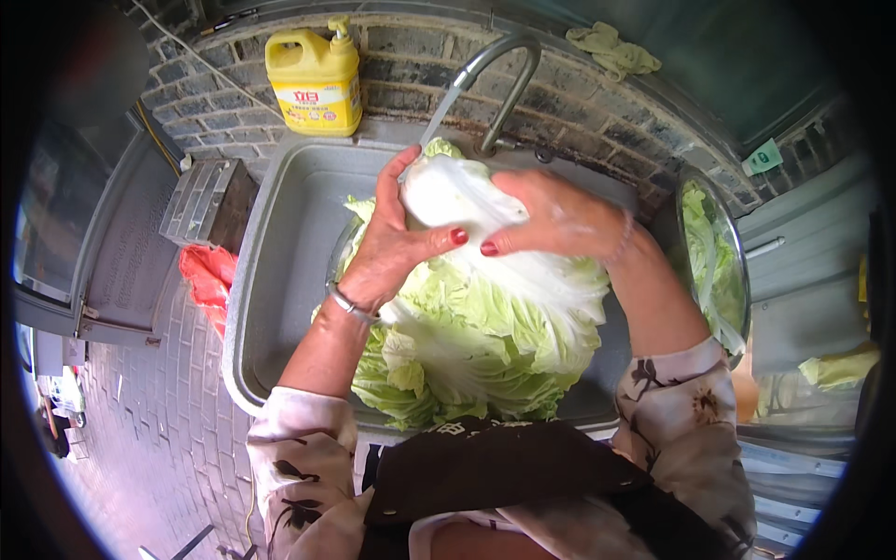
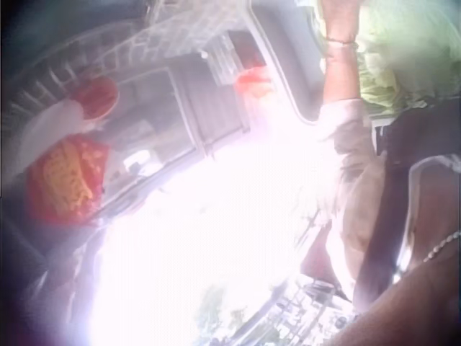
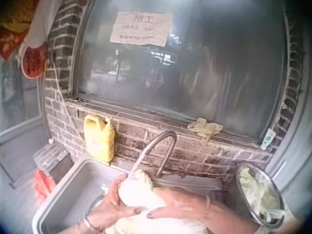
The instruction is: The person washes a head of napa cabbage under running water in a sink. They repeatedly peel off outer leaves, rinse them, and place the cleaned leaves into a metal bowl beside the sink.
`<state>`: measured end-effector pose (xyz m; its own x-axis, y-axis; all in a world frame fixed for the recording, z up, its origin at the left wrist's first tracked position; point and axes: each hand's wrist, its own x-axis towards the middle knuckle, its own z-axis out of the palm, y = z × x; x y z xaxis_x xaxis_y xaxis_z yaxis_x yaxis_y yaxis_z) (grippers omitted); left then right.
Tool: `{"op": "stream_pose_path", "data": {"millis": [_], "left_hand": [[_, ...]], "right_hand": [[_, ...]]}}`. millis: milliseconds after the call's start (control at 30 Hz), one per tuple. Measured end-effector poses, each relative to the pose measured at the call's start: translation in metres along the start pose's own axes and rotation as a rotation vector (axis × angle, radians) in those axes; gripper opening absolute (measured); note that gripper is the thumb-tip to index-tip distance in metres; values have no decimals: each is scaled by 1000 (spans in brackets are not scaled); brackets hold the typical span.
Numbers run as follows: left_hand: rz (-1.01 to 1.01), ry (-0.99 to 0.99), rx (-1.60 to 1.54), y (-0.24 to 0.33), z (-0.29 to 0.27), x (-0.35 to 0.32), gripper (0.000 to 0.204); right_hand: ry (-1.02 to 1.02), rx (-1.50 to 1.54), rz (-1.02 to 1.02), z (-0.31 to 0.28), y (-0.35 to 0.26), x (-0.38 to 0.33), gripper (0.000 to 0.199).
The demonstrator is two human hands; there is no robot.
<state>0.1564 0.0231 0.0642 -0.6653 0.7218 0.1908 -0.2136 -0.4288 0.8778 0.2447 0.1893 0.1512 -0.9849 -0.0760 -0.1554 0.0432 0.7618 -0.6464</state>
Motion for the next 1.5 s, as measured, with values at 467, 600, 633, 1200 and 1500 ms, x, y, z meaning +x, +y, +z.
{"op": "stream_pose_path", "data": {"millis": [467,600,633,1200,1500], "left_hand": [[4,582,193,-80,-71,96,33],[-91,597,25,-80,-71,99,35],[-117,594,-26,-78,-73,99,35],[-336,393,-171,-60,-90,82,28],[-300,501,-338,-59,-68,81,27]], "right_hand": [[106,107,177,30,61,93,61],[74,226,119,36,90,92,52],[65,275,116,37,91,92,50],[-106,557,85,31,74,81,35],[33,529,145,33,87,89,46]]}}
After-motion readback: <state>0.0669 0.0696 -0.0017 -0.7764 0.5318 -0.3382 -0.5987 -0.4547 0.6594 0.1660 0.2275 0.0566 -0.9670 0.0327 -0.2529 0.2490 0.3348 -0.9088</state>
